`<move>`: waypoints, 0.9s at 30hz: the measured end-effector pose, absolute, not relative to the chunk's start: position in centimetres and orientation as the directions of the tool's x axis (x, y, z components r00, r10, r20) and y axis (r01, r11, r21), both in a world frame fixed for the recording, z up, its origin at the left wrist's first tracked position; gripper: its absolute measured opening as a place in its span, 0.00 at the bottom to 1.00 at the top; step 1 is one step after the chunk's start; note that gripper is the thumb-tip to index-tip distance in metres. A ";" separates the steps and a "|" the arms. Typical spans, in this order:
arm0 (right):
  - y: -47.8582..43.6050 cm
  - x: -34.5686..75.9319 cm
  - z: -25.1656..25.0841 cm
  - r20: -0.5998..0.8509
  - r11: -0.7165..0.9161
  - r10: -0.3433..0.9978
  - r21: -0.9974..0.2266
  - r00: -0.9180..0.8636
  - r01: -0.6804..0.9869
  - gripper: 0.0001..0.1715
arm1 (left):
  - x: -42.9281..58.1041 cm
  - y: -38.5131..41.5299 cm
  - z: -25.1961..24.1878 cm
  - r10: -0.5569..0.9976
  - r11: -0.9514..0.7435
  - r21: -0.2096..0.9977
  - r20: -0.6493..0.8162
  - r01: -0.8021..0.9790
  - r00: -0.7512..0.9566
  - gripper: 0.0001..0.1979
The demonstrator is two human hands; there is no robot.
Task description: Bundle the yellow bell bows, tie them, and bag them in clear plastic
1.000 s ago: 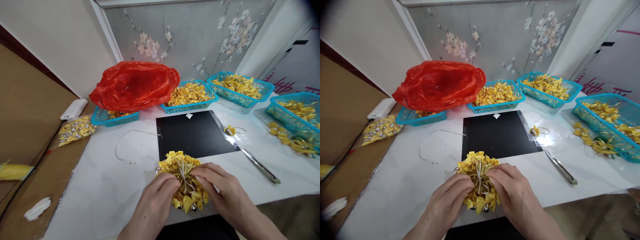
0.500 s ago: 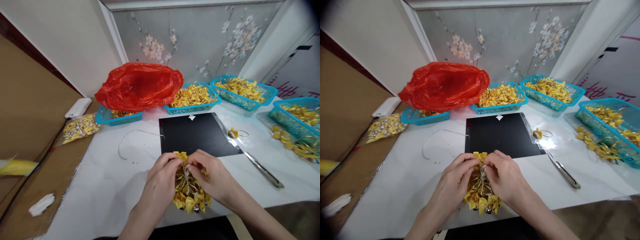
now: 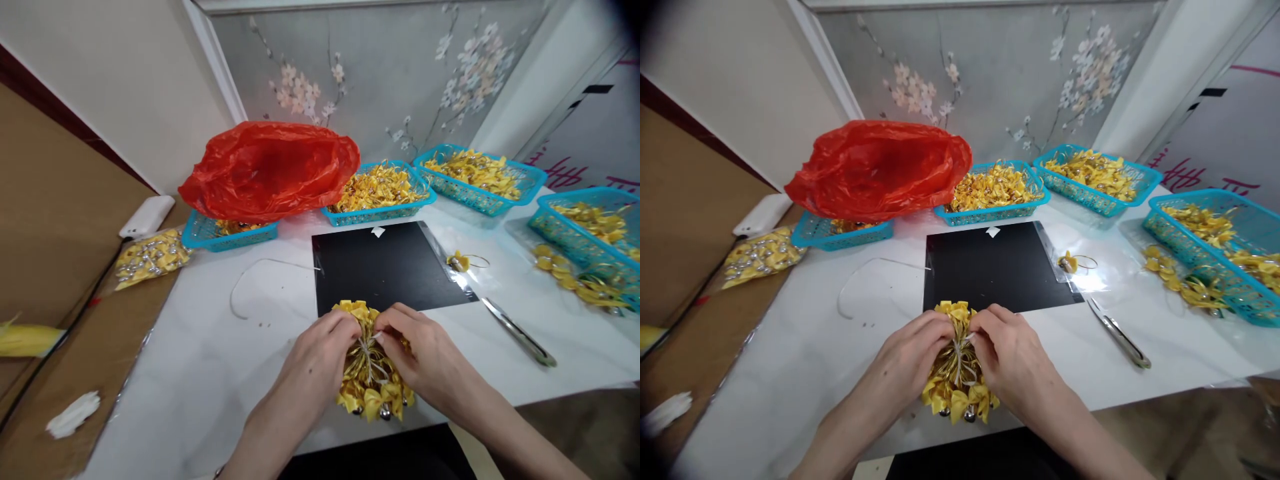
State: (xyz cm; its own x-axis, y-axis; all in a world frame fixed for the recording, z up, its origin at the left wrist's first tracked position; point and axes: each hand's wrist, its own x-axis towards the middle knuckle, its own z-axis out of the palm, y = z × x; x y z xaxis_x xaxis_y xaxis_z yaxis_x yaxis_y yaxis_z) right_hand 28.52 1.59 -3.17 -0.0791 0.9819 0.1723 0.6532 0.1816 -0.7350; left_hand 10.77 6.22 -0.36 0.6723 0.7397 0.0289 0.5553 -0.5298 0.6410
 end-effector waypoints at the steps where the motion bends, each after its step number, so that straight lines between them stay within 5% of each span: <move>1: 1.6 28.5 -3.2 0.177 0.187 0.981 -0.731 -0.082 0.656 0.10 | 10.7 6.2 -0.5 0.751 -0.520 0.644 0.030 0.562 0.660 0.14; 19: 1.5 28.6 -3.3 0.144 0.171 0.985 -0.716 -0.096 0.677 0.09 | 10.0 6.8 -1.8 0.879 -0.425 0.685 0.155 0.592 0.452 0.11; 27: -0.2 28.9 -2.6 0.256 0.224 0.966 -0.752 -0.038 0.620 0.10 | 9.6 4.4 0.1 0.815 -0.532 0.630 0.200 0.565 0.544 0.16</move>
